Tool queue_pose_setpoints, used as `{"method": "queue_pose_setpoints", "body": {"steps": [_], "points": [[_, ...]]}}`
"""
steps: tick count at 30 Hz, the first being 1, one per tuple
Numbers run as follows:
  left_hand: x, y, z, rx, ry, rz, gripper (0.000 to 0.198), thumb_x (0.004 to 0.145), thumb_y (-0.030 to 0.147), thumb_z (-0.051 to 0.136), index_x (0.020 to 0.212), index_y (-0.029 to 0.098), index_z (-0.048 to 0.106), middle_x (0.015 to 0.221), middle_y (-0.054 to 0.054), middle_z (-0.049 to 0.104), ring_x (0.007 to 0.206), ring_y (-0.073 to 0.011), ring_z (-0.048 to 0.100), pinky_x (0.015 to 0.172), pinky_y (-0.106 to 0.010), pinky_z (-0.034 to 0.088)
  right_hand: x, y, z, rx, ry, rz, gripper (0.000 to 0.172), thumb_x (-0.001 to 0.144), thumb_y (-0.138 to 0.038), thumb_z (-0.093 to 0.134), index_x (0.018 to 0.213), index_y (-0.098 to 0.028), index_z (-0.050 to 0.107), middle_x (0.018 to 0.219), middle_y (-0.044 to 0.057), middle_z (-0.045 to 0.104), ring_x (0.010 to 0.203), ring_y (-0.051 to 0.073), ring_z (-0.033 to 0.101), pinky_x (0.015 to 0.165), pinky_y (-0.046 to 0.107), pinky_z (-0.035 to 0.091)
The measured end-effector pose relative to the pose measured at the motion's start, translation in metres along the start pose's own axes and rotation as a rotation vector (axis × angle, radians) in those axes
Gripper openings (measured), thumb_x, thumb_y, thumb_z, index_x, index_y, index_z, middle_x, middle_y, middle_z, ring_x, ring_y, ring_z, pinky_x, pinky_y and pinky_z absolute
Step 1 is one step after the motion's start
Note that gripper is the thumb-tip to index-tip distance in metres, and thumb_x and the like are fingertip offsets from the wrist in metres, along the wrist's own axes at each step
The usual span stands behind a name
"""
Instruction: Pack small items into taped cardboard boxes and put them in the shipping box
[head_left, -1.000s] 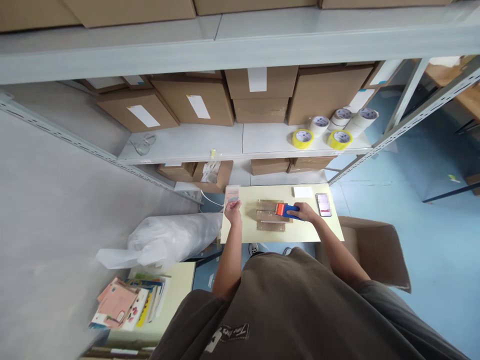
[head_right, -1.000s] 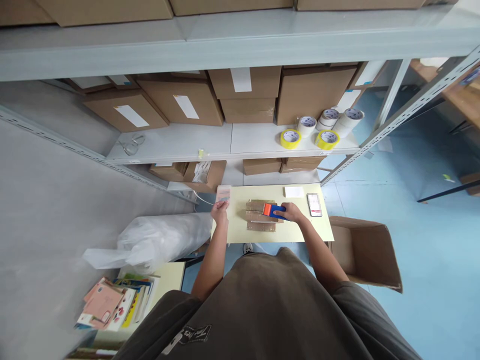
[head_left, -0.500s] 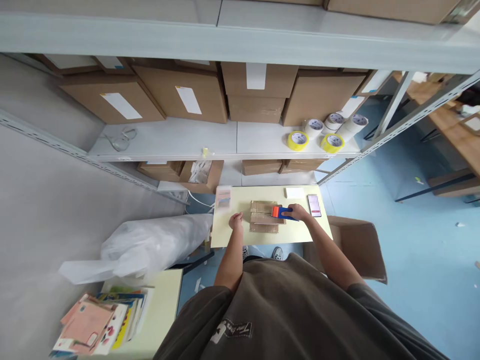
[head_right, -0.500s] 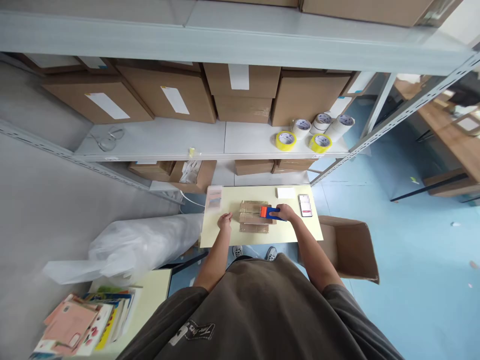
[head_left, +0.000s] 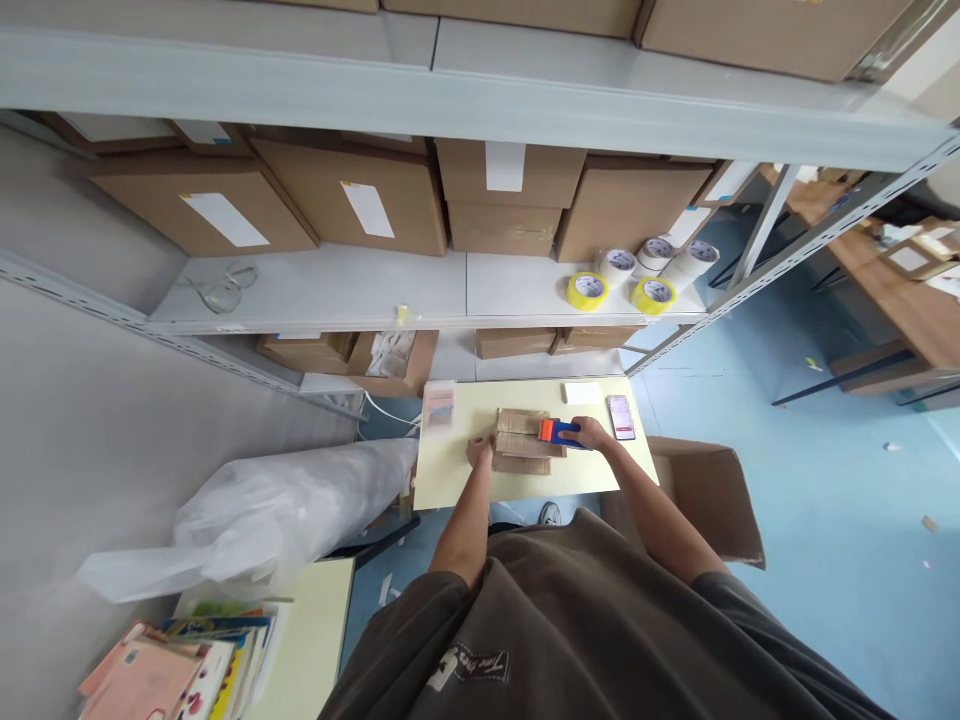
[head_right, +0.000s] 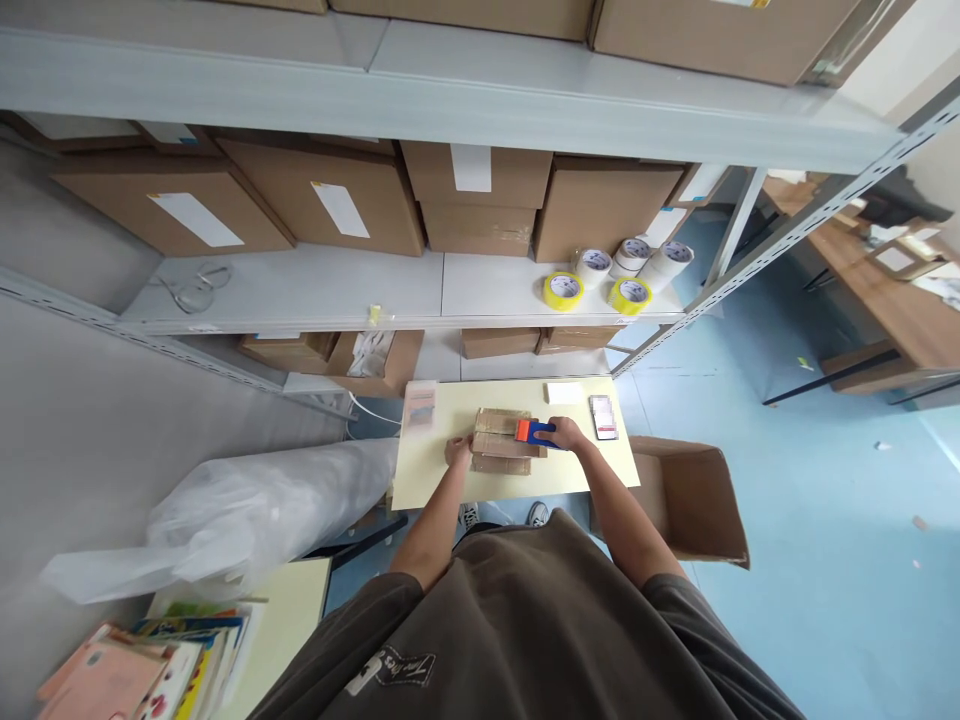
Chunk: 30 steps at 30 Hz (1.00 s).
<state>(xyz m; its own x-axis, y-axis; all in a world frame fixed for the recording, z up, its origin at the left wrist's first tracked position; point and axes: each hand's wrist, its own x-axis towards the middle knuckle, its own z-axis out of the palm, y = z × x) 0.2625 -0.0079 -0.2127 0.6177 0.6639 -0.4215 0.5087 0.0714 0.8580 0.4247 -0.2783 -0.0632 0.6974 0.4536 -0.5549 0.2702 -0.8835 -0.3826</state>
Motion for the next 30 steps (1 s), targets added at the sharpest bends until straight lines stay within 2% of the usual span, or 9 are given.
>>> {"method": "queue_pose_setpoints", "body": {"steps": [2,5,7,9,12,15,20,22,30], "points": [[0.000,0.010,-0.002,0.068,0.027,0.006,0.021,0.094,0.038,0.059,0.094,0.018,0.068,0.095,-0.014,0.075,0.101,-0.0289,0.070,0.086,-0.036,0.050,0.000,-0.001,0.001,-0.011,-0.002,-0.003,0.043,0.090,-0.061,0.071,0.098,-0.019,0.076,0.100,0.010,0.078,0.086,0.022,0.070,0.067,0.026,0.040],[-0.004,0.026,0.005,0.206,-0.069,0.115,0.032,0.098,0.048,0.058,0.108,0.020,0.071,0.108,-0.012,0.078,0.109,-0.0275,0.071,0.092,-0.033,0.051,-0.001,-0.006,0.001,-0.036,-0.015,-0.007,0.044,0.092,-0.062,0.070,0.100,-0.019,0.076,0.102,0.010,0.078,0.086,0.022,0.070,0.066,0.026,0.040],[-0.007,0.032,0.011,0.273,-0.129,0.156,0.038,0.099,0.047,0.059,0.123,0.020,0.068,0.115,-0.013,0.077,0.114,-0.0277,0.070,0.095,-0.034,0.052,-0.001,-0.013,0.001,-0.056,-0.023,0.000,0.045,0.092,-0.063,0.069,0.101,-0.019,0.076,0.102,0.010,0.078,0.087,0.023,0.071,0.066,0.026,0.040],[-0.009,0.035,0.017,0.299,-0.133,0.142,0.042,0.102,0.042,0.055,0.135,0.018,0.063,0.121,-0.015,0.076,0.117,-0.0282,0.070,0.096,-0.035,0.052,0.000,-0.020,0.003,-0.078,-0.024,0.012,0.046,0.092,-0.064,0.069,0.104,-0.019,0.076,0.103,0.011,0.079,0.089,0.024,0.071,0.067,0.026,0.041],[-0.011,0.034,0.020,0.324,-0.114,0.113,0.040,0.106,0.037,0.047,0.137,0.018,0.062,0.123,-0.016,0.076,0.114,-0.0290,0.071,0.097,-0.038,0.053,0.001,-0.022,0.003,-0.101,-0.028,0.011,0.049,0.091,-0.066,0.070,0.106,-0.019,0.076,0.105,0.013,0.079,0.093,0.026,0.072,0.068,0.027,0.042],[-0.011,0.033,0.021,0.362,-0.081,0.098,0.038,0.107,0.037,0.045,0.133,0.018,0.064,0.121,-0.016,0.076,0.113,-0.0300,0.071,0.098,-0.039,0.052,-0.006,0.001,-0.005,-0.114,-0.031,0.046,0.053,0.090,-0.069,0.069,0.105,-0.018,0.077,0.106,0.014,0.079,0.094,0.027,0.073,0.068,0.028,0.043],[-0.008,0.034,0.021,0.387,-0.085,0.073,0.040,0.107,0.040,0.045,0.135,0.019,0.062,0.122,-0.016,0.075,0.113,-0.0312,0.071,0.098,-0.040,0.053,-0.033,0.067,-0.028,-0.156,-0.009,0.180,0.064,0.086,-0.076,0.070,0.106,-0.016,0.078,0.107,0.017,0.078,0.094,0.029,0.074,0.070,0.029,0.046],[-0.008,0.035,0.022,0.379,-0.085,0.072,0.040,0.106,0.040,0.046,0.137,0.019,0.062,0.123,-0.016,0.075,0.115,-0.0319,0.071,0.099,-0.041,0.052,-0.037,0.076,-0.032,-0.180,0.004,0.202,0.063,0.086,-0.074,0.071,0.106,-0.015,0.078,0.109,0.019,0.078,0.098,0.030,0.074,0.074,0.031,0.048],[-0.007,0.037,0.021,0.302,-0.057,0.083,0.050,0.100,0.045,0.058,0.145,0.022,0.060,0.124,-0.016,0.075,0.115,-0.0344,0.071,0.101,-0.043,0.052,-0.010,0.036,-0.013,-0.174,0.081,0.293,0.053,0.082,-0.050,0.082,0.118,-0.011,0.076,0.114,0.024,0.076,0.111,0.036,0.072,0.087,0.037,0.053]]}}
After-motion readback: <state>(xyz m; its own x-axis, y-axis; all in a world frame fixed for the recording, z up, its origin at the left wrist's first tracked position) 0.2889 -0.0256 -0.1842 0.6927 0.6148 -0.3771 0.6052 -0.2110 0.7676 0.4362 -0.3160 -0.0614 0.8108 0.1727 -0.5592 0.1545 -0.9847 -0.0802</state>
